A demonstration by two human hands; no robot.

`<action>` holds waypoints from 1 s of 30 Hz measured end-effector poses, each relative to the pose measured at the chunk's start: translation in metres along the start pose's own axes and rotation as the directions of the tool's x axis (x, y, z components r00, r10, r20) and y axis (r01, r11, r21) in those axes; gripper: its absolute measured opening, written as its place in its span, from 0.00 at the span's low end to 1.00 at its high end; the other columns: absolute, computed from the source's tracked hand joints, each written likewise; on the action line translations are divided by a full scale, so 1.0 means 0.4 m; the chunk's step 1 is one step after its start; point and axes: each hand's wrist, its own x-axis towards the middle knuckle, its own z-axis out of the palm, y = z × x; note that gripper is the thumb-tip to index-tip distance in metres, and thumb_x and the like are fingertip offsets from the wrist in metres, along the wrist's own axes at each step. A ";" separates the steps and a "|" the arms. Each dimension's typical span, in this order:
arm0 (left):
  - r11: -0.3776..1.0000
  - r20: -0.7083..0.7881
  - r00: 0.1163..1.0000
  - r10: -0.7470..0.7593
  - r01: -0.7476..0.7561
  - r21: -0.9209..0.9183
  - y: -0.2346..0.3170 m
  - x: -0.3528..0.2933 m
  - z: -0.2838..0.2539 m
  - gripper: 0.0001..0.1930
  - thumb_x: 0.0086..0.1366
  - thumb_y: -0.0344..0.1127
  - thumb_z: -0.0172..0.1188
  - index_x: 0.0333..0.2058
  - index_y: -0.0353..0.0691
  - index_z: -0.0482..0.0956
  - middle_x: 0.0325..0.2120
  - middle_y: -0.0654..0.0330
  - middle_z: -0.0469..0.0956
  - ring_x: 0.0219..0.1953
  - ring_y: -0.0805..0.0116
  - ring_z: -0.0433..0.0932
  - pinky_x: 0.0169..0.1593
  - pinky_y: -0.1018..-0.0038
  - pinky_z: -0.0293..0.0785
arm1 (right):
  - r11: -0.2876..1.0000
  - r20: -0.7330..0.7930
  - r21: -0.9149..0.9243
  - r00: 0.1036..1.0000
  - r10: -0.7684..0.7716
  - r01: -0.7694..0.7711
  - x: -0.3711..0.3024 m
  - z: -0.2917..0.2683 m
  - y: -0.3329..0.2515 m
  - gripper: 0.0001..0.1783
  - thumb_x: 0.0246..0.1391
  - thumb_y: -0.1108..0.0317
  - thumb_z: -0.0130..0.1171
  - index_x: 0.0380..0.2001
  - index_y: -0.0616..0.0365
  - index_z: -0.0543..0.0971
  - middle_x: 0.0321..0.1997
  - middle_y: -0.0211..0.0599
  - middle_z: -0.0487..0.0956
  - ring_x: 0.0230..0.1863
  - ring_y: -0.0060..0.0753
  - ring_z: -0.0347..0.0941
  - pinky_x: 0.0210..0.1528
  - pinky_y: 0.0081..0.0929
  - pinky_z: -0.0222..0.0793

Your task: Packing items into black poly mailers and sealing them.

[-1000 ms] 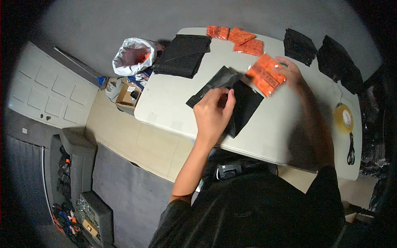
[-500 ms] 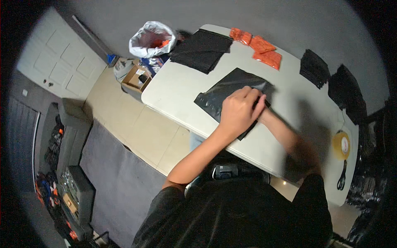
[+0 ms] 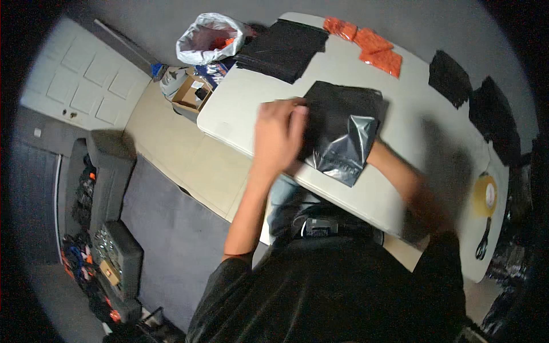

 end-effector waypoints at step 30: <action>0.934 0.294 0.916 -0.272 0.178 0.309 -0.033 -0.053 0.075 0.26 0.75 0.45 0.60 0.63 0.34 0.75 0.42 0.40 0.80 0.39 0.39 0.83 0.44 0.52 0.80 | 0.481 -0.294 -0.843 0.955 -0.040 -0.239 -0.127 -0.300 0.094 0.28 0.61 0.64 0.65 0.64 0.57 0.78 0.69 0.49 0.73 0.69 0.55 0.69 0.73 0.50 0.62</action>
